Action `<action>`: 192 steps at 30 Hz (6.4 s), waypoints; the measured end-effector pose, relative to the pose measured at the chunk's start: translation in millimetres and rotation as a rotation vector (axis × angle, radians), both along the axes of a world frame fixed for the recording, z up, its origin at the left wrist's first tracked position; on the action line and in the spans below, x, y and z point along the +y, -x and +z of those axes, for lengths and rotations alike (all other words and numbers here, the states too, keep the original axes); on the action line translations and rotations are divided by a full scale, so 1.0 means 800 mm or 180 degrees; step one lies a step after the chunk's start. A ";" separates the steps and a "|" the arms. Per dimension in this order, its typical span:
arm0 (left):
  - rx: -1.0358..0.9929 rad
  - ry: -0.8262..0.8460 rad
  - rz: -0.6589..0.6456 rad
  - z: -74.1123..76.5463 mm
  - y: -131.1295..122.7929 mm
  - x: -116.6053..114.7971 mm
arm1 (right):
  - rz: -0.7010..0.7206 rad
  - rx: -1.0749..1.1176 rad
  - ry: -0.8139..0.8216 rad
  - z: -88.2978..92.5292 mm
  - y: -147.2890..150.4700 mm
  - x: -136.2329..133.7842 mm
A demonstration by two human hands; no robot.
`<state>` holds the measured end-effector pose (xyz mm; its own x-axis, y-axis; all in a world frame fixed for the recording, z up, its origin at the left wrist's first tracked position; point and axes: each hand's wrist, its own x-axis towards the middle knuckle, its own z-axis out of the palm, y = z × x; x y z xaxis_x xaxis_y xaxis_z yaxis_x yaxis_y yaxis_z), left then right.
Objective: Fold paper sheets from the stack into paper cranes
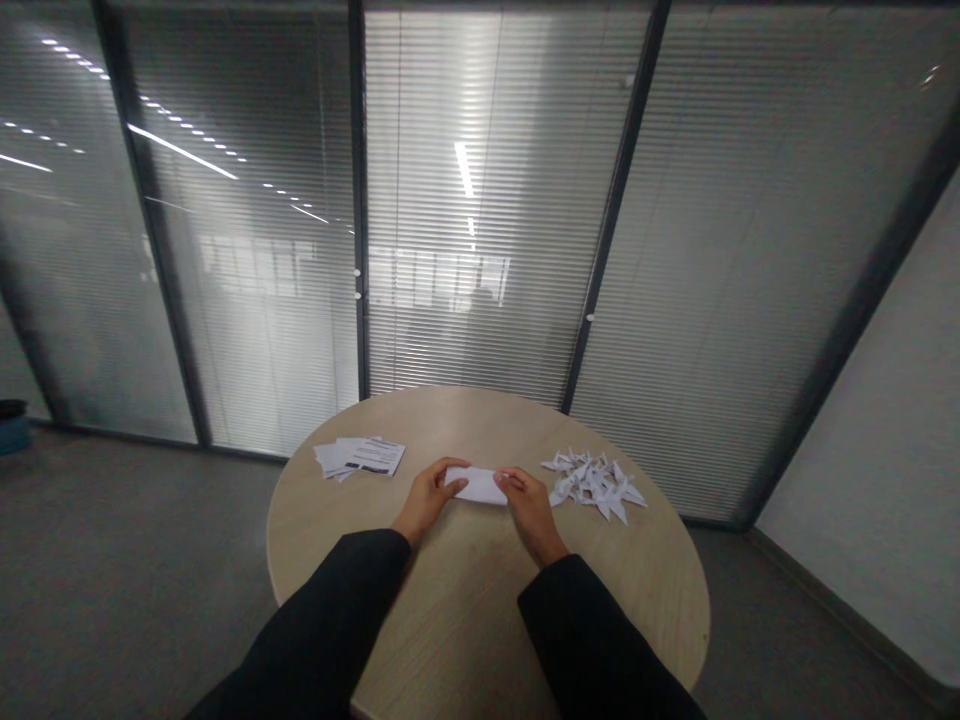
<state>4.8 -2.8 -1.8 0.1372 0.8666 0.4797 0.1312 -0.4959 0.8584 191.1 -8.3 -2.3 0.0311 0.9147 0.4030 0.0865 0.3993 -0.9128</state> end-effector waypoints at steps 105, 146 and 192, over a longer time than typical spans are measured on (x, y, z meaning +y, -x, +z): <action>0.0438 0.0011 0.0729 0.003 -0.003 -0.012 | 0.1599 -0.0656 0.0790 0.001 0.015 -0.016; 0.0476 0.0074 0.0449 0.002 -0.003 -0.004 | 0.0645 -0.0448 0.0414 0.002 0.010 -0.006; 0.0029 0.0368 -0.0133 0.001 0.002 -0.002 | 0.0368 -0.0159 0.0490 0.005 0.011 -0.009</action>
